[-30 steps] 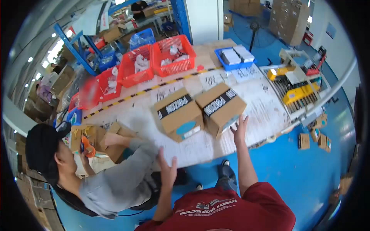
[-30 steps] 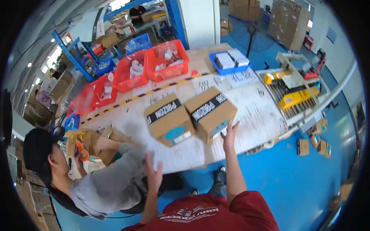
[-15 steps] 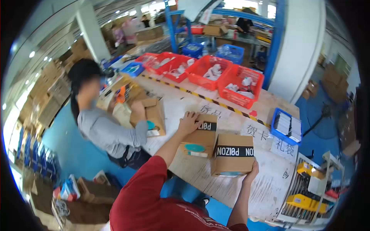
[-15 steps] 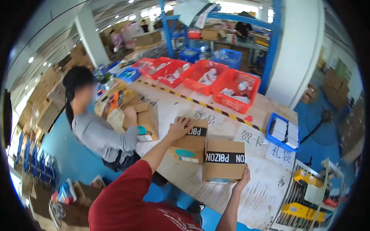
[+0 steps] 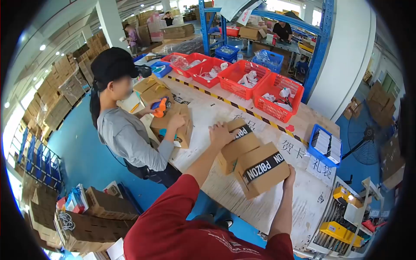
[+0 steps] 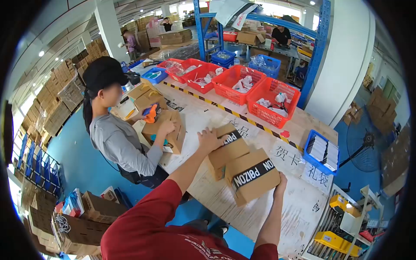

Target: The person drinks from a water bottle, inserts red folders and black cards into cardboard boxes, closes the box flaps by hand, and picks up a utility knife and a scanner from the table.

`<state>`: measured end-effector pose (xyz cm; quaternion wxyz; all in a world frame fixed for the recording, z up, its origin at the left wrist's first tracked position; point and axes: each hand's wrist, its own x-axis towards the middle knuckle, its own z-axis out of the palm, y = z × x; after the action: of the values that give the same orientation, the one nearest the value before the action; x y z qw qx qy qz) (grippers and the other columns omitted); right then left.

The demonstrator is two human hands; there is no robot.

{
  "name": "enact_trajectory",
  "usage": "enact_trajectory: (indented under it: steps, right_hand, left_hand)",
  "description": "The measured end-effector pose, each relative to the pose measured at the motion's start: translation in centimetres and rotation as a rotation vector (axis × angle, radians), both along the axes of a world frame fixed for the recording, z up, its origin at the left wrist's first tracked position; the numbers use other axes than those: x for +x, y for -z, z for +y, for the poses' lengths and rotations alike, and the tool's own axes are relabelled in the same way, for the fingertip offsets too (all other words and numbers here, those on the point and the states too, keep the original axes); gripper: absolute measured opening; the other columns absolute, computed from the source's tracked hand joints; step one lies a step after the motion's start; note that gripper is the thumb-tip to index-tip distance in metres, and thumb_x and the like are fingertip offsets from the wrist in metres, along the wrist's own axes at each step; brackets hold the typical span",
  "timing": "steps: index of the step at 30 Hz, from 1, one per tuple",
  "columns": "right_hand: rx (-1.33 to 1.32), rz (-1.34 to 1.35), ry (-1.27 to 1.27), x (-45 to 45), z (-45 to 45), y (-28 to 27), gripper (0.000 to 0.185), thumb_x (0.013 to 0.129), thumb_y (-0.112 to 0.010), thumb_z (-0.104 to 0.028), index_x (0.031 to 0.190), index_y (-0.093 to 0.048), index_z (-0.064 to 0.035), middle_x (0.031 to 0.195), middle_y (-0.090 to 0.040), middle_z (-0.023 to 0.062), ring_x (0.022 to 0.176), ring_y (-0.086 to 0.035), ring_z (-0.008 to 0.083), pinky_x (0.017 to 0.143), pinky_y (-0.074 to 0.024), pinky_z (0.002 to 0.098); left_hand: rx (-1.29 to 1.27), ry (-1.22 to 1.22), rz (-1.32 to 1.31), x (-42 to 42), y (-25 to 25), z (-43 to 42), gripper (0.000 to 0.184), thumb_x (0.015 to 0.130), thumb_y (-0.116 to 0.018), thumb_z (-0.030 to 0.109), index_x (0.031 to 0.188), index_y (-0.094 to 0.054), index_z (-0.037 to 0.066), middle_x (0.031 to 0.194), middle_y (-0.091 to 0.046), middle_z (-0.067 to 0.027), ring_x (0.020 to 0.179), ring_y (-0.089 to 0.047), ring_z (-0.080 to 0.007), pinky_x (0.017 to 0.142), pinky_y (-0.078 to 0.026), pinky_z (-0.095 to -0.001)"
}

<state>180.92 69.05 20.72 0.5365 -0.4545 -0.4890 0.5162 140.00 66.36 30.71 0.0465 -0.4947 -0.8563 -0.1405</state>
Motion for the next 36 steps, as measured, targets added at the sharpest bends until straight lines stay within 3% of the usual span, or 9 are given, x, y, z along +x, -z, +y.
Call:
enact_trajectory:
  steps: [6, 10, 13, 15, 16, 18, 21, 28, 36]
  right_hand:
    - [-0.201, 0.656, 0.108, 1.1, -3.1, 2.9, 0.058, 0.107, -0.042, -0.057, 0.107, -0.071, -0.007, 0.101, -0.072, 0.0067, 0.092, -0.065, 0.0167, 0.082, -0.0513, 0.031]
    - [-0.586, -0.189, 0.406, 2.6, -12.2, -2.1, 0.064, 0.107, -0.041, -0.061, 0.137, -0.062, -0.0076, 0.117, -0.072, 0.0109, 0.097, -0.07, 0.0213, 0.082, -0.0579, 0.0369]
    - [-0.576, 0.99, -0.285, 14.4, -19.4, 9.4, 0.054, 0.111, -0.039, -0.044, 0.151, -0.049, -0.0086, 0.14, -0.064, 0.0081, 0.123, -0.064, 0.0285, 0.113, -0.0466, 0.0418]
    - [-0.433, 0.499, 0.197, 23.9, -27.2, 17.8, 0.05, 0.111, -0.04, -0.039, 0.152, -0.049, -0.0112, 0.142, -0.063, 0.0078, 0.126, -0.063, 0.0249, 0.113, -0.0473, 0.0435]
    - [-0.043, -0.004, 0.047, 13.3, -29.3, 7.2, 0.046, 0.108, -0.047, -0.039, 0.144, -0.057, -0.0133, 0.139, -0.064, 0.009, 0.12, -0.065, 0.0219, 0.105, -0.053, 0.0427]
    - [-0.284, 0.272, 0.272, 10.4, -32.1, 0.8, 0.045, 0.106, -0.05, -0.039, 0.142, -0.06, -0.0133, 0.14, -0.064, 0.0112, 0.123, -0.063, 0.0262, 0.108, -0.0495, 0.0443]
    - [-1.022, 1.062, 0.9, 5.4, -35.8, -12.8, 0.044, 0.101, -0.06, -0.038, 0.137, -0.068, -0.0134, 0.144, -0.061, 0.0177, 0.131, -0.056, 0.0391, 0.115, -0.039, 0.049]
    - [-0.829, 0.991, 0.998, -0.4, -45.6, -19.0, 0.051, 0.101, -0.058, -0.044, 0.14, -0.064, -0.0112, 0.142, -0.062, 0.0178, 0.126, -0.059, 0.0398, 0.11, -0.0431, 0.0513]
    - [-0.619, 0.947, 1.087, 28.4, -63.6, -12.0, 0.059, 0.102, -0.056, -0.05, 0.144, -0.058, -0.0083, 0.14, -0.062, 0.018, 0.119, -0.062, 0.0407, 0.104, -0.0485, 0.0543]
  left_hand:
    - [-0.058, 0.378, -0.327, -2.6, 0.2, -6.0, 0.094, 0.083, -0.056, 0.082, 0.12, -0.057, -0.005, 0.113, -0.063, -0.0253, 0.095, -0.065, -0.0427, 0.085, -0.053, -0.048]
    - [-0.181, 0.597, -0.653, -2.8, 2.0, -12.5, 0.081, 0.085, -0.054, 0.082, 0.104, -0.059, 0.003, 0.096, -0.067, -0.0165, 0.081, -0.063, -0.0347, 0.078, -0.052, -0.0412]
    - [-0.408, 0.618, -1.647, -2.0, 5.9, -14.1, 0.069, 0.094, -0.048, 0.073, 0.094, -0.059, 0.004, 0.086, -0.065, -0.0067, 0.075, -0.058, -0.0268, 0.073, -0.049, -0.0389]
    - [-0.471, 0.506, -1.651, 0.3, 13.0, -14.4, 0.065, 0.097, -0.046, 0.068, 0.098, -0.061, 0.005, 0.089, -0.066, -0.0063, 0.079, -0.06, -0.026, 0.075, -0.05, -0.0383]
    - [-0.512, 0.391, -1.63, 1.3, 15.3, -13.4, 0.061, 0.1, -0.043, 0.062, 0.102, -0.063, 0.005, 0.092, -0.067, -0.006, 0.083, -0.061, -0.0251, 0.078, -0.051, -0.0377]
    - [0.138, 0.605, -1.222, 6.9, 10.9, -15.3, 0.06, 0.103, -0.041, 0.056, 0.118, -0.066, 0.004, 0.103, -0.069, -0.0087, 0.094, -0.064, -0.0249, 0.085, -0.052, -0.0372]
    - [-0.269, 0.511, -1.488, 11.5, 14.8, -12.8, 0.065, 0.103, -0.041, 0.058, 0.135, -0.062, 0.006, 0.119, -0.067, -0.0127, 0.107, -0.062, -0.0278, 0.096, -0.05, -0.0384]
    - [-0.184, 1.031, -1.384, 27.9, 15.3, -21.5, 0.063, 0.104, -0.04, 0.055, 0.147, -0.057, 0.012, 0.143, -0.06, -0.0131, 0.122, -0.059, -0.0314, 0.106, -0.047, -0.0418]
    - [-0.584, 1.207, -1.033, 52.9, 12.9, -41.8, 0.065, 0.106, -0.033, 0.054, 0.148, -0.054, 0.009, 0.15, -0.056, -0.0107, 0.128, -0.056, -0.034, 0.113, -0.042, -0.0445]
